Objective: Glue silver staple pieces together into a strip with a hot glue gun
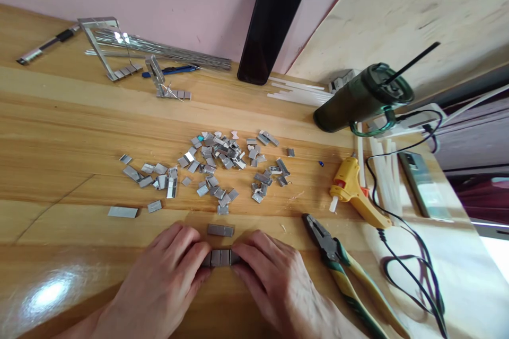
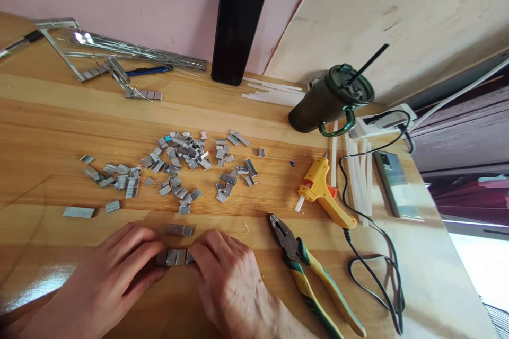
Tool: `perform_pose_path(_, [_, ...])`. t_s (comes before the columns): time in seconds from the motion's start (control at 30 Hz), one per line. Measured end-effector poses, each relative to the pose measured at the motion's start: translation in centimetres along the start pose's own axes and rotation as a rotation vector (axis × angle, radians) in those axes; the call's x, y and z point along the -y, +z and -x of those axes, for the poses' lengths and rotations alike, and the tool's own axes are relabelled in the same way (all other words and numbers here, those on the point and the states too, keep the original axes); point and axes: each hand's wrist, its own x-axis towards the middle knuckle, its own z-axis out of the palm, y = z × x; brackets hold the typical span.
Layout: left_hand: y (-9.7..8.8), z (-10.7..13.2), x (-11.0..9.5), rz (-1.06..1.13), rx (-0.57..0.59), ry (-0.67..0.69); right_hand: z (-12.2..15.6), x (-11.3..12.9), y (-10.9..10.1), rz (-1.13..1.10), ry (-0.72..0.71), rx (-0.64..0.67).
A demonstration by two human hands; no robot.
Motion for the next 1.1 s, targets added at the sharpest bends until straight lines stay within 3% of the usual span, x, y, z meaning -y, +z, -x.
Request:
perform_pose_path(0.6, [-0.02,0.06,0.21,-0.012,0.025,0.069,0.2,-0.2,-0.23,0.028,-0.006,-0.021])
perform_pose_path(1.1, [0.02,-0.06,0.13,-0.041,0.013,0.043,0.36,-0.38,-0.36,0.019,-0.012,-0.054])
